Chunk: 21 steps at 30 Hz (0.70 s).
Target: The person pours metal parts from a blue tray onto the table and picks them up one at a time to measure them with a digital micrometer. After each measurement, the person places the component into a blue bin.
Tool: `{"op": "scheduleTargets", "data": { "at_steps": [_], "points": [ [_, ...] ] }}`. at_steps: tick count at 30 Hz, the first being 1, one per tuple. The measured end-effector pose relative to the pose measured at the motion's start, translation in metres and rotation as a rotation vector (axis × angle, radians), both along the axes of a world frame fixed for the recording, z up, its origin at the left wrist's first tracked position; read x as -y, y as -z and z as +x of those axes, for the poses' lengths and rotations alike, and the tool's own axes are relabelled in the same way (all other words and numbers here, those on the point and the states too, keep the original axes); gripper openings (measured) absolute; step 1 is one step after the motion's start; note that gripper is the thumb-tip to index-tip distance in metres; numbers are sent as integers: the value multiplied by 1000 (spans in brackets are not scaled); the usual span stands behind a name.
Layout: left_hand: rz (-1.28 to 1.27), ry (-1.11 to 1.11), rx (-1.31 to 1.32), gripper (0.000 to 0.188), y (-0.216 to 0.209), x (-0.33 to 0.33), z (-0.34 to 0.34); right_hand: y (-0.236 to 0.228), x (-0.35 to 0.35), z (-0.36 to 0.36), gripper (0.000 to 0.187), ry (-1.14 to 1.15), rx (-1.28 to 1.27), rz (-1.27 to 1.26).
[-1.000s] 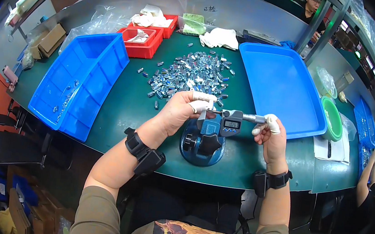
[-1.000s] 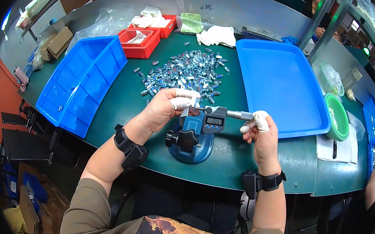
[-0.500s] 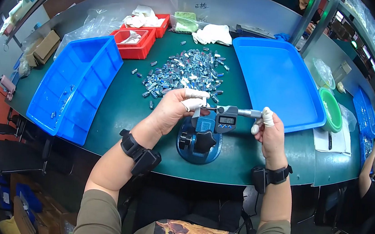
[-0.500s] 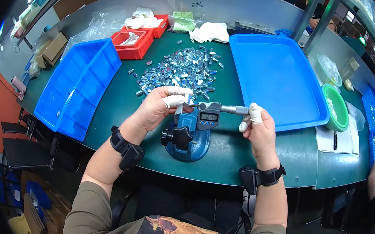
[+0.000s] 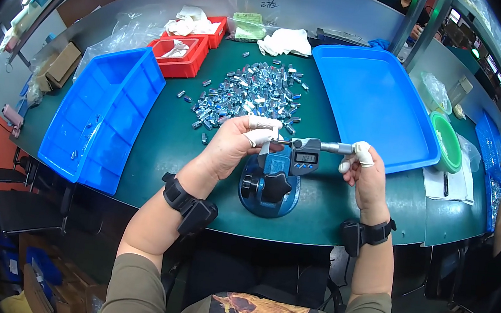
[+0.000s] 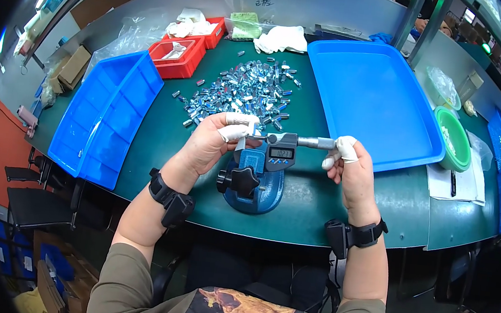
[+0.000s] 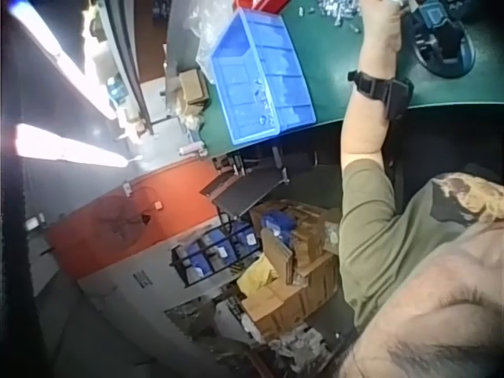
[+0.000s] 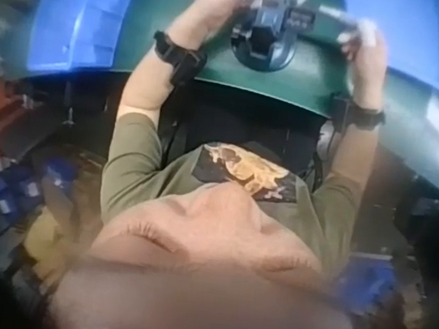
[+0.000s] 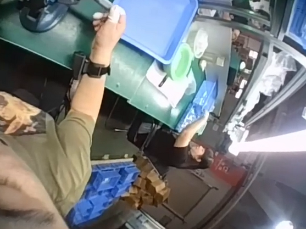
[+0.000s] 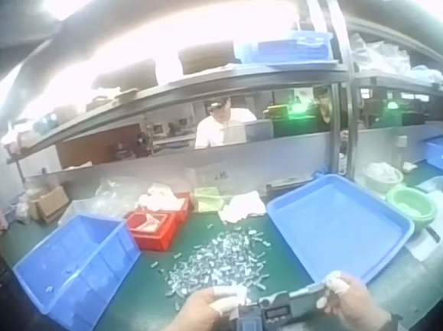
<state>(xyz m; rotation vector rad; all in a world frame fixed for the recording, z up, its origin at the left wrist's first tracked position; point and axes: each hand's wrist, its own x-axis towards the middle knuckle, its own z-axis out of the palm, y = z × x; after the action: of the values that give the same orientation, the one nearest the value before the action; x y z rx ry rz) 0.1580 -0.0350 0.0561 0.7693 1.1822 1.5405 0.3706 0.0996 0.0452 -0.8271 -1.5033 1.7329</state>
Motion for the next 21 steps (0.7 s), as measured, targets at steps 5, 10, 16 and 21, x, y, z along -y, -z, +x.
{"op": "scheduleTargets", "data": {
  "at_steps": [5,10,16,21],
  "points": [
    [-2,6,14,24,1,0,-1,1,0,2,35,-30,61,38],
    [2,13,6,23,2,1,0,0,3,1,37,21,31,14],
    [-13,-13,-37,23,2,-2,-2,2,0,-1,30,-12,-10,23],
    [-26,-17,-101,22,0,-6,4,-1,-1,4,27,-31,-94,60]
  ]
}}
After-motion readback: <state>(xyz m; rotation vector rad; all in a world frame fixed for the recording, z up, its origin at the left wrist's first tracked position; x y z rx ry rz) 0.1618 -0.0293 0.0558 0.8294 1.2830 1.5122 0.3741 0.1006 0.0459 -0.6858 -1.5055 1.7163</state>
